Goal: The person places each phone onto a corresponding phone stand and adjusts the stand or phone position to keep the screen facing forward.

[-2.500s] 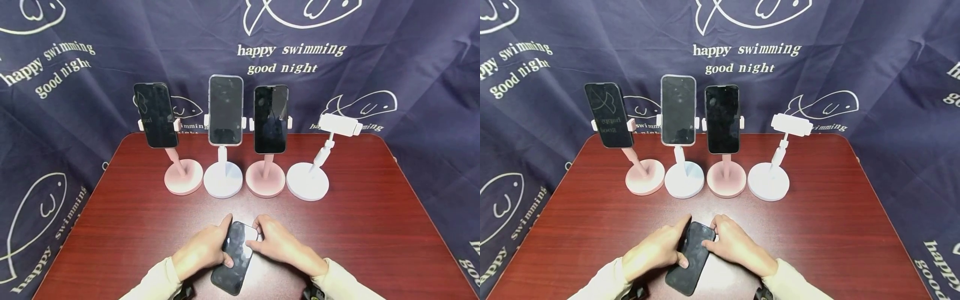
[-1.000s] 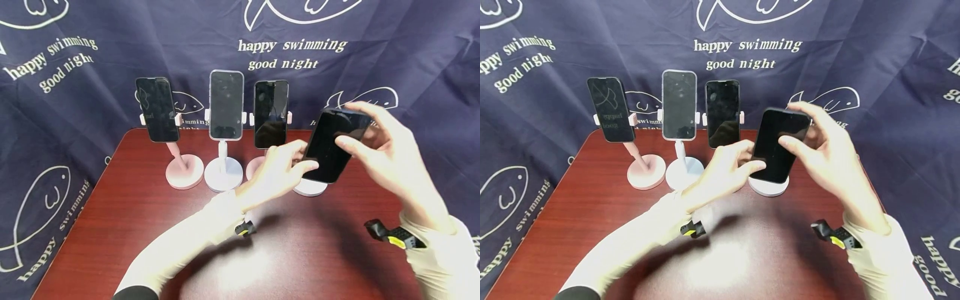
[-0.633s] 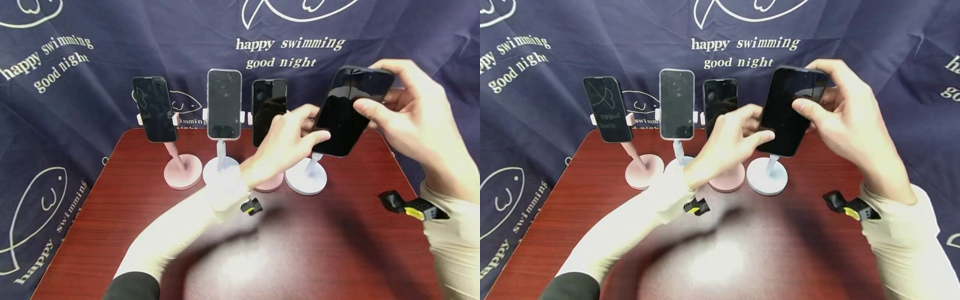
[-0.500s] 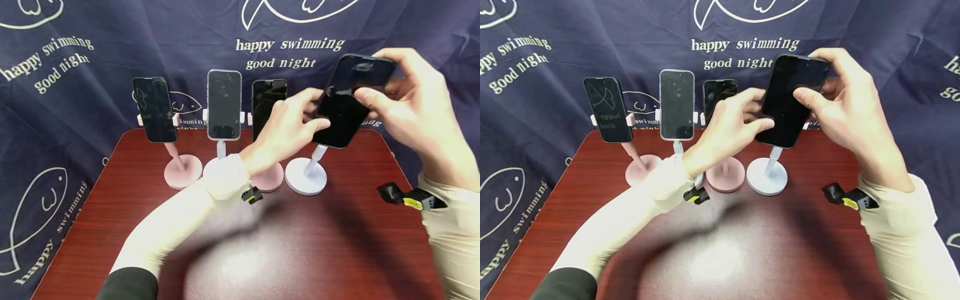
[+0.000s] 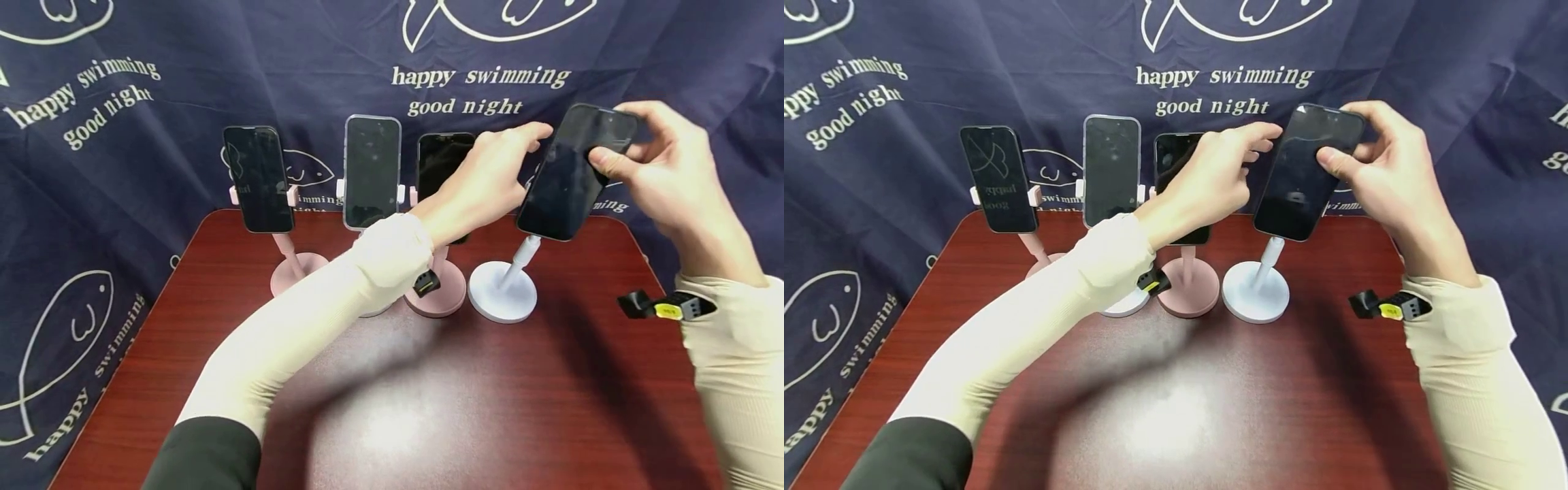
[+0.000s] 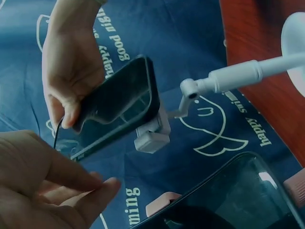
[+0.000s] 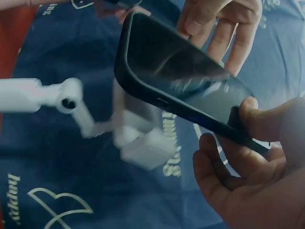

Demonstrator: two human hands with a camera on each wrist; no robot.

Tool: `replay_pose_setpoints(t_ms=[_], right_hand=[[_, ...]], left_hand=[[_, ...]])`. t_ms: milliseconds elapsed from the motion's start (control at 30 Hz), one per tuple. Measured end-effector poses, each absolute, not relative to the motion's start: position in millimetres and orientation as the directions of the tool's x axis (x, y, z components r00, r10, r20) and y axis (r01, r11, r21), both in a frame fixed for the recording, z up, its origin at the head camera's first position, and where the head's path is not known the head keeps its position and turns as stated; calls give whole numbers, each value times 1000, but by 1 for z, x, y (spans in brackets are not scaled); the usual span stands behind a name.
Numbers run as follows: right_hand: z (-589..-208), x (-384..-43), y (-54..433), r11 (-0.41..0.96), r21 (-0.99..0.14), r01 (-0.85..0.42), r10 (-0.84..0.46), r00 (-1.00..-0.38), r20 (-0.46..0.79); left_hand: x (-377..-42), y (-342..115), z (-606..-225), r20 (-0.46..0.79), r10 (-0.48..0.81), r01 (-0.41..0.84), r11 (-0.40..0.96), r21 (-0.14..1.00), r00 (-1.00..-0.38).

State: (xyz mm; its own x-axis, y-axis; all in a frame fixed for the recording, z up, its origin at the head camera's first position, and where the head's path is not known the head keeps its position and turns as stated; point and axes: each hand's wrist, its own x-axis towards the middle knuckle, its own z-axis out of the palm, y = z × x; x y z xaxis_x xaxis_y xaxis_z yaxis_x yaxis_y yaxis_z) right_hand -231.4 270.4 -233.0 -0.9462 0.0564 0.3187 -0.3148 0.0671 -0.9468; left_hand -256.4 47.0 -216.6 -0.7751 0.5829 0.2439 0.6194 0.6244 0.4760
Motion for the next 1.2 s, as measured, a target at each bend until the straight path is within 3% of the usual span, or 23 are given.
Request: replay_pose_setpoints(t_ms=[267,533,600,767,833,1067,1200], right_hand=[[-259,-246,278,-180,-944,-275,-28,-958,284],[-261,-246,282,-244,-947,-211,-52,-972,230],[-260,-245,284,-235,-951,-201,-57,-974,220],[-258,-240,288,-231,-959,-165,-63,-981,184],[-259,-239,288,-238,-958,-161,-62,-982,180],[-263,-237,289,-258,-953,-159,-81,-979,186],[-262,-234,291,-205,-965,-164,-68,-981,181]], left_hand=[[-272,72,-216,51,622,594,715,368,-781],[-279,81,-220,-140,674,630,732,259,-725],[-280,79,-219,-173,681,625,726,286,-711],[-281,74,-218,-259,677,430,669,607,-689],[-281,74,-218,-286,678,368,648,666,-677],[-284,75,-213,-302,680,506,713,485,-668],[-283,77,-211,-324,675,484,716,502,-662]])
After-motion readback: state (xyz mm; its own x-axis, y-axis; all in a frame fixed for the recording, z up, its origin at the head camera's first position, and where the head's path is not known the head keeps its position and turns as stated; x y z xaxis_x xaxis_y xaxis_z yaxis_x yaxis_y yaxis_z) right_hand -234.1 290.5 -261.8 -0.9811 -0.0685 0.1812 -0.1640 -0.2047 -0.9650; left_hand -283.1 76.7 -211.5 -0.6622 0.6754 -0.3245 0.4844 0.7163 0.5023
